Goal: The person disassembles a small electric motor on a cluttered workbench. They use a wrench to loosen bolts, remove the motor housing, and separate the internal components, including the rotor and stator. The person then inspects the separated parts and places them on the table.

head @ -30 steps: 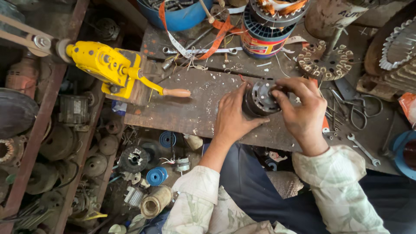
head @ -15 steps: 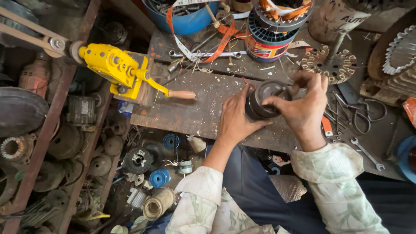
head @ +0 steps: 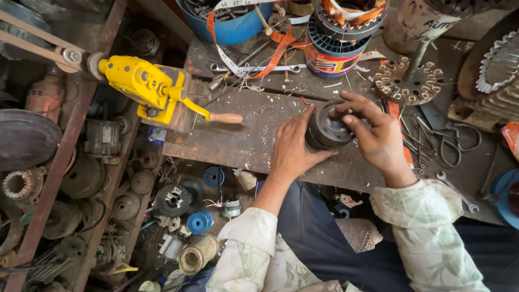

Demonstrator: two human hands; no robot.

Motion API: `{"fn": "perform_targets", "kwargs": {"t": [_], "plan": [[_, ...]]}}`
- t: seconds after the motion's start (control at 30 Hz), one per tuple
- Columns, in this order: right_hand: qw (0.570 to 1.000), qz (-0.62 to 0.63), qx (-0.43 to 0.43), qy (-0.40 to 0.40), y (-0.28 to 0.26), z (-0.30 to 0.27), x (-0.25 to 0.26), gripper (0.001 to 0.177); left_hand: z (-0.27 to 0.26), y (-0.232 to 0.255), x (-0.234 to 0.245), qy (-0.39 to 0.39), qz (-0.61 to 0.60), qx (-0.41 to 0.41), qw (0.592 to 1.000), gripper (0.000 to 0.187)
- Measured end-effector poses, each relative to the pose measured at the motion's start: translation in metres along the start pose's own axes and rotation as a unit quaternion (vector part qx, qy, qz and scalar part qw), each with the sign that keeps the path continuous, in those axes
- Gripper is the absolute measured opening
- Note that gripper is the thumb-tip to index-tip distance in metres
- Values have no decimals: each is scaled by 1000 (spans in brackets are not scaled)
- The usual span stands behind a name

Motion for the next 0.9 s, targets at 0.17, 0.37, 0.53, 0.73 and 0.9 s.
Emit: {"fn": "perform_targets", "kwargs": {"t": [0.17, 0.37, 0.53, 0.73, 0.9], "plan": [[996, 20, -58, 68, 26, 5, 6, 18, 0, 1, -1, -7, -8, 3, 1000, 115], [953, -191, -40, 231, 9, -2, 10, 55, -2, 1, 0, 10, -6, -12, 1000, 114], [984, -95, 76, 130, -22, -4, 4, 70, 3, 4, 1, 5, 0, -16, 1000, 110], [998, -16, 53, 23, -4, -7, 1, 29, 1, 3, -2, -1, 6, -14, 1000, 115], [986, -116, 49, 108, 5, -6, 6, 16, 0, 4, -1, 4, 2, -24, 1000, 115]]}}
Point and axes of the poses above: each hand's wrist, its own z-axis towards the middle knuckle, its own x-axis out of the back of the hand, y = z × x, the point moved 7 cm from there along z, towards the middle knuckle, and after that the axes turned 12 degrees about -x, right-handed, at the moved point
